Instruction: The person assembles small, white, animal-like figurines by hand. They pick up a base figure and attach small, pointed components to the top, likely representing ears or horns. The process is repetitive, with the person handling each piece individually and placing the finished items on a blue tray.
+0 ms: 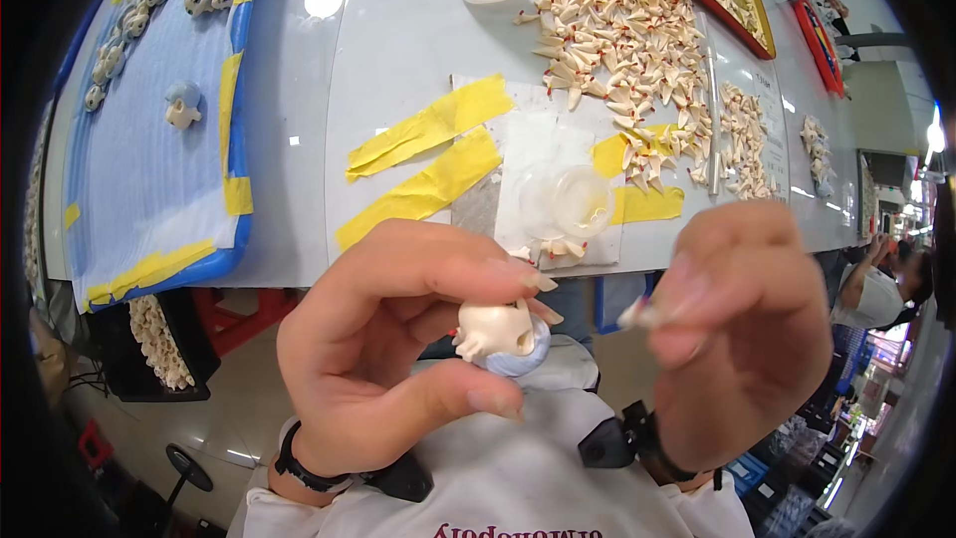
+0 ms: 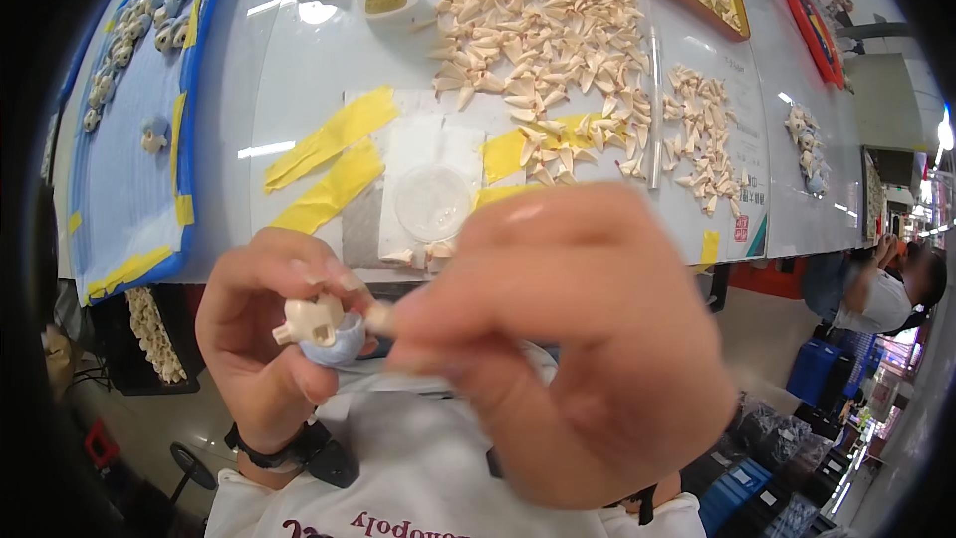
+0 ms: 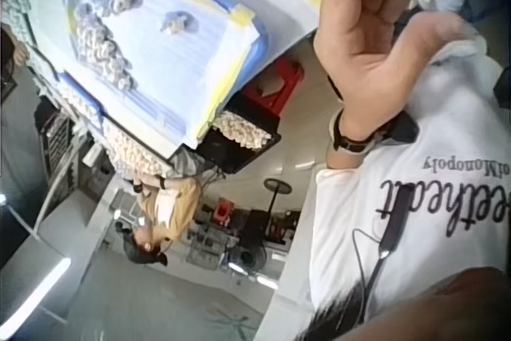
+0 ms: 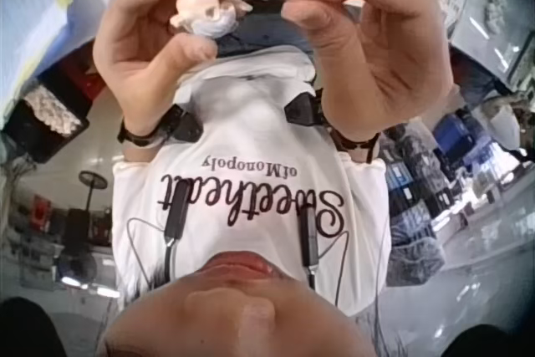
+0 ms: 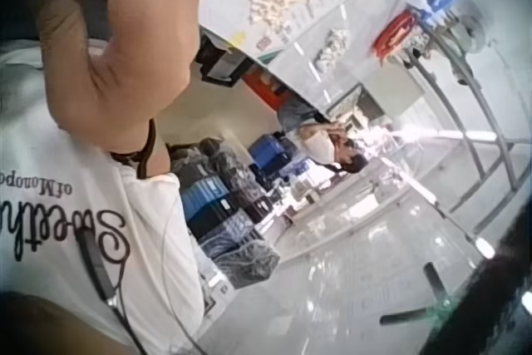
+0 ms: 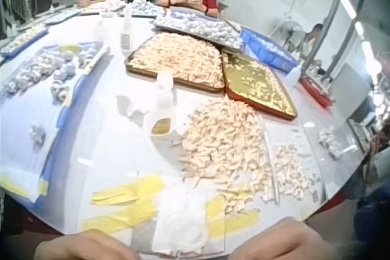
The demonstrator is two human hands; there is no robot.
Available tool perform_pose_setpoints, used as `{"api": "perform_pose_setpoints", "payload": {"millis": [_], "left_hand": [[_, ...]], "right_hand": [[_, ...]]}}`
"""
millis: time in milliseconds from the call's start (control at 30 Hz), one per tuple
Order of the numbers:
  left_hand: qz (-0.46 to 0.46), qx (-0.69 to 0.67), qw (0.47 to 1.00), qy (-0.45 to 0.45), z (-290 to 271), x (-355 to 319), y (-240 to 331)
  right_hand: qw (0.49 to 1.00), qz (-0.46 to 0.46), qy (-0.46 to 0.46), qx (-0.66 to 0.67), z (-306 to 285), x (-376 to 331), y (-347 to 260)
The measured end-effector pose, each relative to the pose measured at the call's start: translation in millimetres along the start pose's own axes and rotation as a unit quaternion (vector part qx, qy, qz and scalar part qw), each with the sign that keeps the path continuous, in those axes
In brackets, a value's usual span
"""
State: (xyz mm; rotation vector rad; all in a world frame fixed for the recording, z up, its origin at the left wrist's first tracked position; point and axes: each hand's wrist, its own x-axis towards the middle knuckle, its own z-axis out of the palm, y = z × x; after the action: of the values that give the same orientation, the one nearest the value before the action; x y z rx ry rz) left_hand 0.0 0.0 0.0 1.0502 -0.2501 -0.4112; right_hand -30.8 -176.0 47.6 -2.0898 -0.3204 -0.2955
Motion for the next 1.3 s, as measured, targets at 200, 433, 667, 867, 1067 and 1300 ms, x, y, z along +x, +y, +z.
{"api": "perform_pose_setpoints", "payload": {"millis": [200, 433, 667, 867, 1067, 1300], "left_hand": [[-0.010, 0.050, 0.998, 0.044, 12.1, -1.0, 4.6], [0.065, 0.125, 0.990, -0.024, -5.0, -6.7, -5.6], [0.084, 0.157, 0.984, -0.030, -5.2, -6.3, -7.9], [-0.036, 0.005, 0.998, 0.060, 25.3, -4.7, 1.9], [-0.117, -0.117, 0.986, -0.013, 31.7, -1.0, -0.4], [-0.004, 0.190, 0.981, -0.036, 24.8, -4.4, 17.8]], "right_hand": [[0.991, 0.063, 0.067, 0.098, 24.3, -12.5, -6.0], [0.999, -0.001, 0.038, -0.024, 17.2, -16.5, -4.6], [0.997, -0.039, 0.031, -0.066, 14.0, -16.2, 0.2], [0.999, -0.028, 0.038, 0.014, 6.0, -11.2, 1.5], [0.991, 0.032, -0.122, -0.042, -21.8, -3.4, -3.4], [0.944, 0.174, 0.221, -0.170, -149.8, -39.5, 46.5]]}}
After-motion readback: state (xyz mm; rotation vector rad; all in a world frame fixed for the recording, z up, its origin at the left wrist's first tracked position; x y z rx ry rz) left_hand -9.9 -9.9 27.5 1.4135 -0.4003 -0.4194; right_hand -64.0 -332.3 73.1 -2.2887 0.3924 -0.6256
